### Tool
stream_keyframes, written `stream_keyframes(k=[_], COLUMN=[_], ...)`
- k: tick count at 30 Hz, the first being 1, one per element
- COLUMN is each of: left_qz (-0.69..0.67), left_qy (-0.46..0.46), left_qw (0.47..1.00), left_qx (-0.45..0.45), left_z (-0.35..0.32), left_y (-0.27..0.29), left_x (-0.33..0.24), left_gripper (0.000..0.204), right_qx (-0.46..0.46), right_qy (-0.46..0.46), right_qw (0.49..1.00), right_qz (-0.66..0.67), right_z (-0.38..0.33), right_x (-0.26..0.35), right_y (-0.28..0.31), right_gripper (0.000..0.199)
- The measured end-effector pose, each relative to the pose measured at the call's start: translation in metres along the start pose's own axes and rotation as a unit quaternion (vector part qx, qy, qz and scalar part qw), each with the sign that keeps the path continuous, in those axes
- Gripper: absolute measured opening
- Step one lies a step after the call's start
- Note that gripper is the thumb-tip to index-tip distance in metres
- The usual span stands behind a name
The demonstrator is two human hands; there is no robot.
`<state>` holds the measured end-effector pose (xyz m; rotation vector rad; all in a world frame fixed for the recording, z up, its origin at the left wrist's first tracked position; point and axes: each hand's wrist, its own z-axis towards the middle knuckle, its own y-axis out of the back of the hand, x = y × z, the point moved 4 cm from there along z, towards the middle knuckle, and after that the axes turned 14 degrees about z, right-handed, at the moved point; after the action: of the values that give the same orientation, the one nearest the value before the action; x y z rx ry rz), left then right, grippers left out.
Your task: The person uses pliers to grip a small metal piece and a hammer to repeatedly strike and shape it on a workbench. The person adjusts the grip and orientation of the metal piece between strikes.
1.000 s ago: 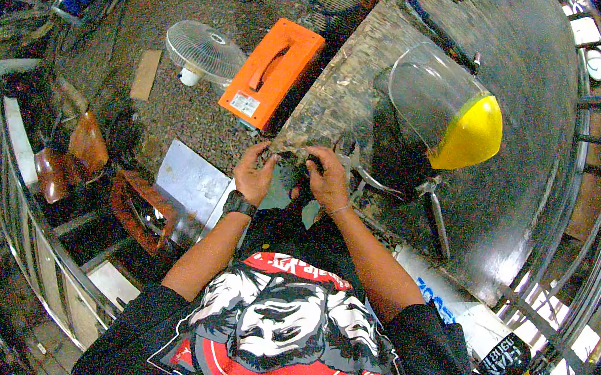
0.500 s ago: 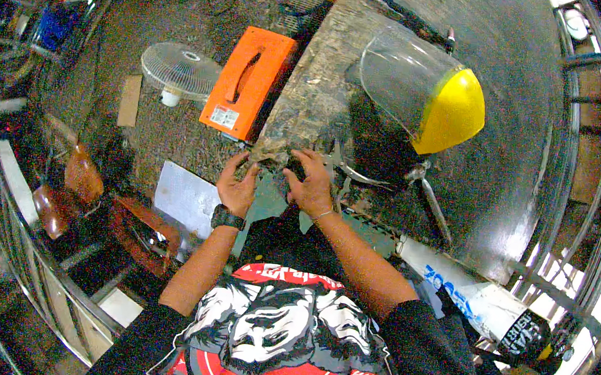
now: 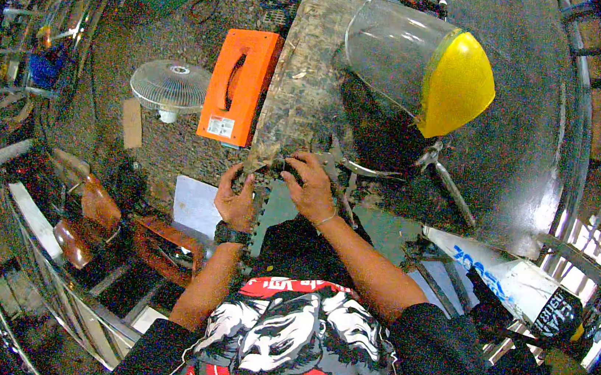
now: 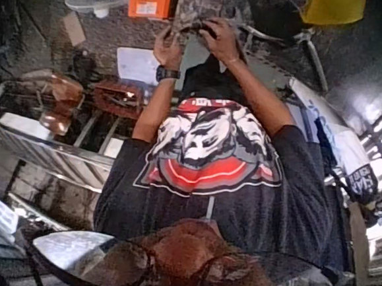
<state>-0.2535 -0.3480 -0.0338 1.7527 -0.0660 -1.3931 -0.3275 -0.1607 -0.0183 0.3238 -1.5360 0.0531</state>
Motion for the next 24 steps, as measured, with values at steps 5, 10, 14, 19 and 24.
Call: stream_keyframes(k=[5,10,14,19,24], left_qz=[0.005,-0.006,-0.022,-0.034,0.018], left_qy=[-0.011,-0.005,0.0,-0.019,-0.011], left_qw=[1.0,1.0,1.0,0.999,1.0], left_qx=[-0.003,-0.01,-0.003,-0.013,-0.01], left_z=[0.0,-0.002,-0.002,-0.001,-0.002], left_y=[-0.001,-0.001,0.0,-0.001,0.007], left_x=[-0.001,0.0,0.001,0.003,-0.009], left_gripper=[0.034,0.034,0.034,0.033,0.032], right_qx=[-0.002,0.0,0.0,0.023,0.017], right_qy=[0.016,0.007,0.006,0.007,0.041], right_qw=[1.0,1.0,1.0,0.999,0.998], right_qz=[-0.025,-0.012,-0.019,-0.024,-0.035], right_z=[-0.001,-0.001,0.002,0.004,0.003], right_x=[0.002,0.001,0.007,0.009,0.014], right_y=[0.002,0.002,0.002,0.003,0.004], right_gripper=[0.029,0.031,0.031,0.032,0.031])
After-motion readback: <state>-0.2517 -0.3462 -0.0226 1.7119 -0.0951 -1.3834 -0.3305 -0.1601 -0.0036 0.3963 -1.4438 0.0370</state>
